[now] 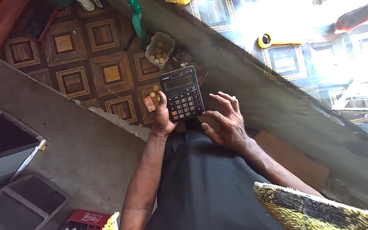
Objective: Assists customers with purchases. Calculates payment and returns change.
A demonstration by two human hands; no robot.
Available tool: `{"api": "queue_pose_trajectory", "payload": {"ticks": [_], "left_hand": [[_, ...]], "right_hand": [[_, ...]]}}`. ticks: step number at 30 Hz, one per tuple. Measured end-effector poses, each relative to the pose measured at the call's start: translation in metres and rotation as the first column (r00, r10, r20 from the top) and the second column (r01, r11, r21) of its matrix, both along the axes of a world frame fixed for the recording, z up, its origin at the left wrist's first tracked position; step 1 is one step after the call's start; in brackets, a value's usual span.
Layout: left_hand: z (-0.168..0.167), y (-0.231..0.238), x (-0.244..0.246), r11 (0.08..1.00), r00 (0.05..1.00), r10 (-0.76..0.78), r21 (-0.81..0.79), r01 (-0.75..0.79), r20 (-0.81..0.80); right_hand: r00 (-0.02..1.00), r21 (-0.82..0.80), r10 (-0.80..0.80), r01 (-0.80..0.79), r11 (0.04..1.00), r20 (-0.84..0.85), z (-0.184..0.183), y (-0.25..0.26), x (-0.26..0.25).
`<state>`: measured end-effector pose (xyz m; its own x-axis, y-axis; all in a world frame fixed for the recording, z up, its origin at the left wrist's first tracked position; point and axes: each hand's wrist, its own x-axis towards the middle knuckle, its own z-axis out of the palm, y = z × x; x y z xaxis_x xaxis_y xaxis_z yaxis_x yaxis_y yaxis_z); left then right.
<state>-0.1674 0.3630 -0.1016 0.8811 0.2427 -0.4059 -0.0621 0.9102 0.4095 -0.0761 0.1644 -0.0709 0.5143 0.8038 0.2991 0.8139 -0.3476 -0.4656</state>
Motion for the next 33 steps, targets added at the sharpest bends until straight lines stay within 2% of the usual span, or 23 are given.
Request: {"api": "queue_pose_trajectory", "payload": {"ticks": [4,7,10,14,21,24,26,29,31,33], "left_hand": [[-0.013,0.017,-0.026,0.997,0.997,0.047,0.057,-0.044,-0.059],[-0.026,0.04,-0.053,0.98,0.976,0.161,0.141,-0.141,-0.149],[-0.036,0.076,-0.086,0.929,0.904,0.318,0.281,-0.239,-0.285],[-0.063,0.118,-0.099,0.853,0.841,0.401,0.483,-0.199,-0.363],[-0.096,0.155,-0.099,0.716,0.573,0.627,0.68,-0.158,-0.527],[-0.087,0.158,-0.088,0.683,0.477,0.648,0.73,-0.019,-0.594],[-0.077,0.157,-0.077,0.629,0.478,0.62,0.758,0.171,-0.622],[-0.066,0.161,-0.072,0.422,0.434,0.589,0.717,0.554,-0.682],[-0.075,0.175,-0.078,0.283,0.39,0.59,0.633,0.72,-0.707],[-0.078,0.184,-0.083,0.265,0.346,0.581,0.574,0.775,-0.737]], "right_hand": [[1.0,-0.028,-0.011,0.01,1.0,-0.015,-0.001,-0.005,0.0],[0.999,-0.059,-0.023,0.022,0.998,-0.023,-0.004,-0.011,-0.003],[0.998,-0.082,-0.008,0.003,0.997,-0.064,-0.004,-0.005,-0.012],[0.995,-0.096,-0.003,-0.007,0.995,-0.104,-0.001,-0.005,-0.013],[0.994,-0.108,0.011,-0.022,0.994,-0.108,-0.002,-0.01,-0.016],[0.996,-0.114,0.005,-0.015,0.993,-0.09,-0.003,-0.013,-0.018],[0.996,-0.131,-0.013,0.001,0.991,-0.087,0.001,-0.015,-0.015],[0.996,-0.144,-0.018,0.006,0.99,-0.087,0.005,-0.016,-0.012],[0.995,-0.157,0.009,-0.024,0.987,-0.098,0.001,-0.017,-0.014],[0.993,-0.167,0.027,-0.046,0.985,-0.111,-0.001,-0.018,-0.016]]}}
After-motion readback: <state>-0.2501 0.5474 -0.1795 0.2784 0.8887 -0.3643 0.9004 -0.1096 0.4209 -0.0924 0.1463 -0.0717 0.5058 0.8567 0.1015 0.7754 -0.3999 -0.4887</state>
